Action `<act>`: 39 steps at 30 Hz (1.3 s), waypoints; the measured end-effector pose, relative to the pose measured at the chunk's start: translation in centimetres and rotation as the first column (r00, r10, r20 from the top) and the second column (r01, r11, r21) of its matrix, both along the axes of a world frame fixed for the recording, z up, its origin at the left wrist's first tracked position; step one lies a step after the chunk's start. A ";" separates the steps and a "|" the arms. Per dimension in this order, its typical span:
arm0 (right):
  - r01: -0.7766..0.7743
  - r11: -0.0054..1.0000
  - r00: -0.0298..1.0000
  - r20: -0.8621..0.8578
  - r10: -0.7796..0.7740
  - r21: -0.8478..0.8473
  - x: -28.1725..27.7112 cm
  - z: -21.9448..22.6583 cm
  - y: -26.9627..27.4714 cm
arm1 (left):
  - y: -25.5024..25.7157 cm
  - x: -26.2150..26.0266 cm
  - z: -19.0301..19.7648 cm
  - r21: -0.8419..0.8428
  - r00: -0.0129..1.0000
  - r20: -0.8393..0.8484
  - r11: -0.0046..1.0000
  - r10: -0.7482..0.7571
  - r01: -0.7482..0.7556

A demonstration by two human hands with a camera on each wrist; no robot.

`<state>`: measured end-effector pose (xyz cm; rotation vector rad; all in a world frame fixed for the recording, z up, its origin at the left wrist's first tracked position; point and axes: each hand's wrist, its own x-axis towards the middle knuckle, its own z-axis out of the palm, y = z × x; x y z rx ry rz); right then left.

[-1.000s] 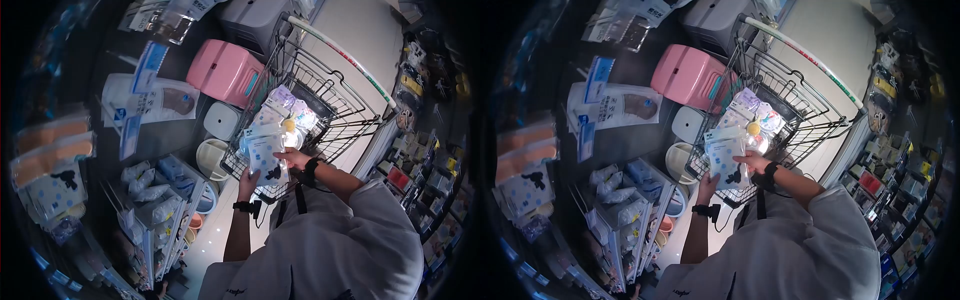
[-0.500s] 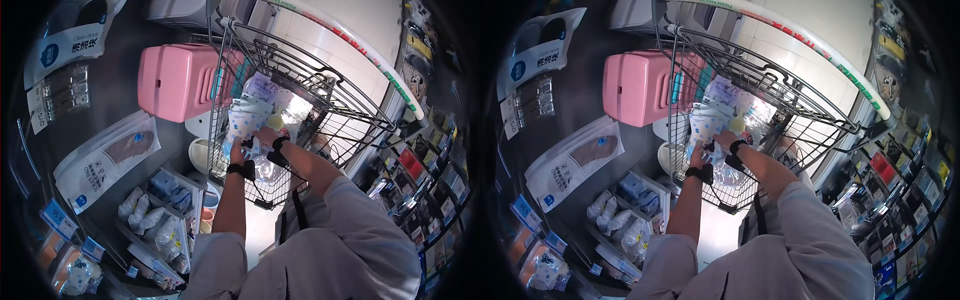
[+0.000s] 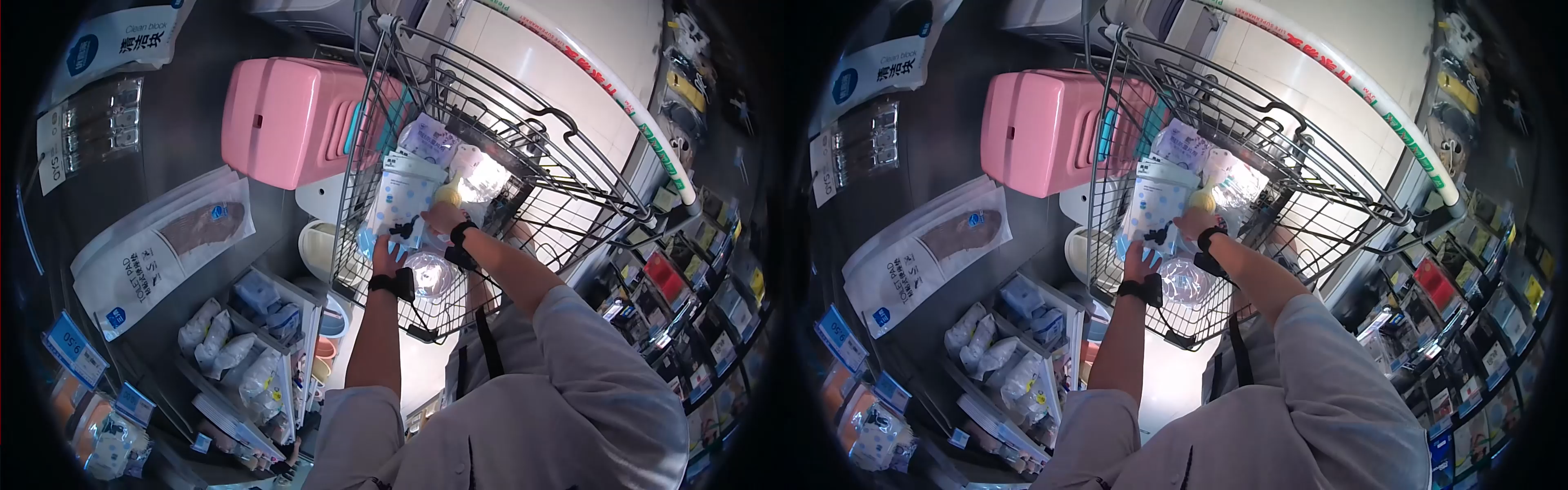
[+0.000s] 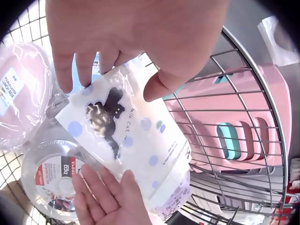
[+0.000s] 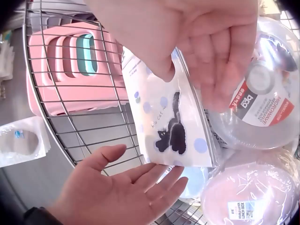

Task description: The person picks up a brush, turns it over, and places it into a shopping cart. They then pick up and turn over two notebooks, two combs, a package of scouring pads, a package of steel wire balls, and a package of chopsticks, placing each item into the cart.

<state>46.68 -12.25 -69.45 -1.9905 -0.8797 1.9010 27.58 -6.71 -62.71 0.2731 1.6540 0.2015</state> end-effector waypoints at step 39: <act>-0.153 0.329 0.969 0.076 0.237 0.932 -1.5 57.3 5.8 | -0.6 -19.7 49.3 0.920 0.830 -0.032 0.308 -0.557 0.242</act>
